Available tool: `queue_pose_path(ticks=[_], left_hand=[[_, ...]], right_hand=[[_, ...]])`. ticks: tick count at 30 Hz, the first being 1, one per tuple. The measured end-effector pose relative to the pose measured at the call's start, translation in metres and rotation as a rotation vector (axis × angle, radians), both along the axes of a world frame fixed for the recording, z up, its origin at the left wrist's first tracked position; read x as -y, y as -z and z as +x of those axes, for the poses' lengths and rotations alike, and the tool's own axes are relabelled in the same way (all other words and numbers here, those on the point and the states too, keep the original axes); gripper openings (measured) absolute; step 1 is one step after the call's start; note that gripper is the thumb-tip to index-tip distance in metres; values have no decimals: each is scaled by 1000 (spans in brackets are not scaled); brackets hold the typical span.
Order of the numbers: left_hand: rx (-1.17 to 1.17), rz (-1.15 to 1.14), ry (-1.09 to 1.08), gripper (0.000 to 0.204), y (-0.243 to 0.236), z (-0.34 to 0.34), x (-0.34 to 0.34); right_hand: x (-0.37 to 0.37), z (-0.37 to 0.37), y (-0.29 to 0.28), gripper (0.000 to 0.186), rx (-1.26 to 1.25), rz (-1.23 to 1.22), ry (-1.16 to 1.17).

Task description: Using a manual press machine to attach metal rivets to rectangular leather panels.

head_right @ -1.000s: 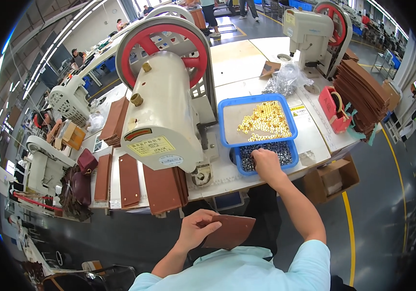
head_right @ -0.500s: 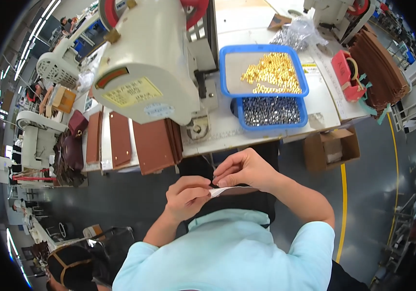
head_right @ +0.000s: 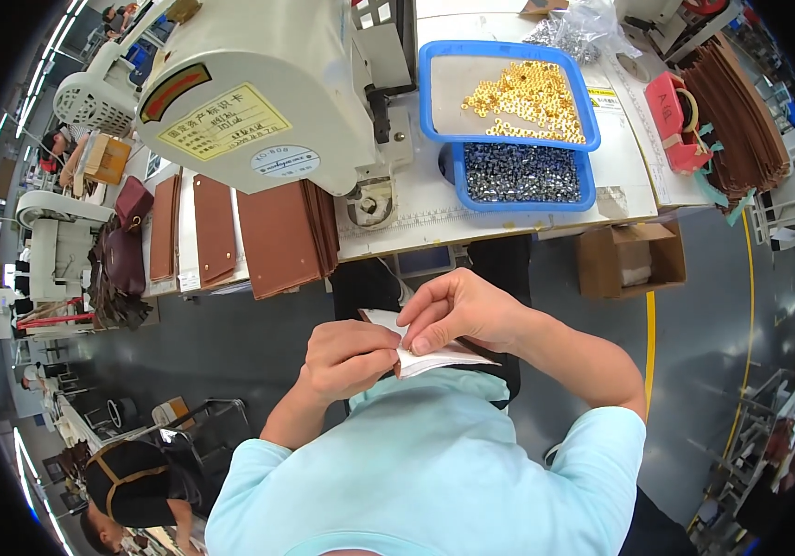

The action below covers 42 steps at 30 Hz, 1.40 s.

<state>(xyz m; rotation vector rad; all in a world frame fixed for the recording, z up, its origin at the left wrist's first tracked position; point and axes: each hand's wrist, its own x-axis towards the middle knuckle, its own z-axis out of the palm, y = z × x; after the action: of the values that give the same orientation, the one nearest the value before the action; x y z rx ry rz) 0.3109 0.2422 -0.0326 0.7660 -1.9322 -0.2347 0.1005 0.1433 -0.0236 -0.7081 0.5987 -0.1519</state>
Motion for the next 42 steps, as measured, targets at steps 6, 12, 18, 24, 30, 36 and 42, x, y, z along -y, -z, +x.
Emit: queue_pose_path(ticks=[6,12,18,24,30,36,42], left_hand=[[75,-9,-40,27,-3,0,0],[105,20,-114,21,-4,0,1],[77,76,-136,27,-5,-2,-1],[42,138,-143,25,2,-4,-3],[45,205,-186,25,-3,-7,-3],[-17,393,-212,18,-6,-15,-10],[-140,679,-243,20,-22,-23,-10]], right_hand=[[3,2,1,29,18,71,-39],[6,-1,-23,10,-60,-414,-182],[-6,-4,-34,14,-38,-983,-151],[-10,-9,-31,16,-51,-1008,-129],[-10,-14,-38,28,-29,-1036,-80],[-9,-11,-24,30,-147,-1198,-110],[-10,-6,0,19,-71,-1527,21]])
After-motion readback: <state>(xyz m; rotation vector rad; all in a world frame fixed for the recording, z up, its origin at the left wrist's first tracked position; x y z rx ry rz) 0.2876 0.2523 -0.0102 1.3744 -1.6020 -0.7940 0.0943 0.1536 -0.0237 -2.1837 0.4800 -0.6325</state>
